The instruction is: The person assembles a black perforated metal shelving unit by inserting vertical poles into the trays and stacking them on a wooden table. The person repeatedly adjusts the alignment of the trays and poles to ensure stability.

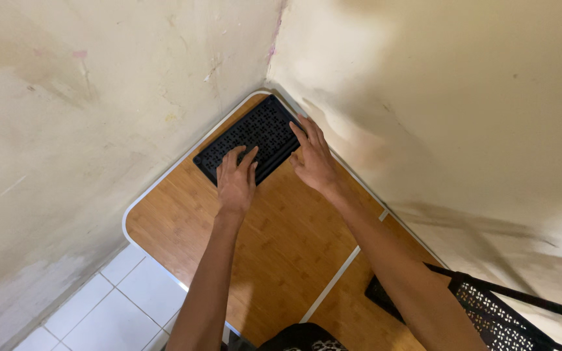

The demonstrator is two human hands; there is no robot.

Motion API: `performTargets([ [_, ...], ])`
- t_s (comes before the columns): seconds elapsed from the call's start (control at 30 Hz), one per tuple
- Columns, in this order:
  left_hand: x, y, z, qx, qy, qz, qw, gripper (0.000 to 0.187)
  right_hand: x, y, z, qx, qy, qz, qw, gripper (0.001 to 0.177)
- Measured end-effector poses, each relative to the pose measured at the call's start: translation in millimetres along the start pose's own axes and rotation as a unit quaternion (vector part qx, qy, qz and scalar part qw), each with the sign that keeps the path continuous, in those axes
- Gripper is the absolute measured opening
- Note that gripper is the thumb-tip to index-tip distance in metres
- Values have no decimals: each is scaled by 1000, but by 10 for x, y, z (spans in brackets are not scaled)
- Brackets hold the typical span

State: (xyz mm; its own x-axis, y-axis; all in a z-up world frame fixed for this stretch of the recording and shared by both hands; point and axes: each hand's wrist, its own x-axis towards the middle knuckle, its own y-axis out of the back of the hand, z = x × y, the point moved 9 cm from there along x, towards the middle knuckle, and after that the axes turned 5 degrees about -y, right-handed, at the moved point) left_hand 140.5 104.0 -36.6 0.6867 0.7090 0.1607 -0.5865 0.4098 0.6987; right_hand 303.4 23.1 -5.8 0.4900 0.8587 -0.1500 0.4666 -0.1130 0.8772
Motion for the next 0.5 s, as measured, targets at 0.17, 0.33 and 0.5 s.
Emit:
performTargets([
  [0.17, 209, 523, 672, -16, -57, 51, 997, 34, -234, 722, -385, 10, 56, 79, 995, 67],
  [0.33, 252, 890, 1441, -19, -112, 64, 991, 34, -603, 1429, -647, 22, 79, 149, 985, 62],
  [0.5, 105, 1162, 2219, -35, -175, 75, 981, 34, -1113, 2042, -766, 13, 73, 201, 977, 60],
])
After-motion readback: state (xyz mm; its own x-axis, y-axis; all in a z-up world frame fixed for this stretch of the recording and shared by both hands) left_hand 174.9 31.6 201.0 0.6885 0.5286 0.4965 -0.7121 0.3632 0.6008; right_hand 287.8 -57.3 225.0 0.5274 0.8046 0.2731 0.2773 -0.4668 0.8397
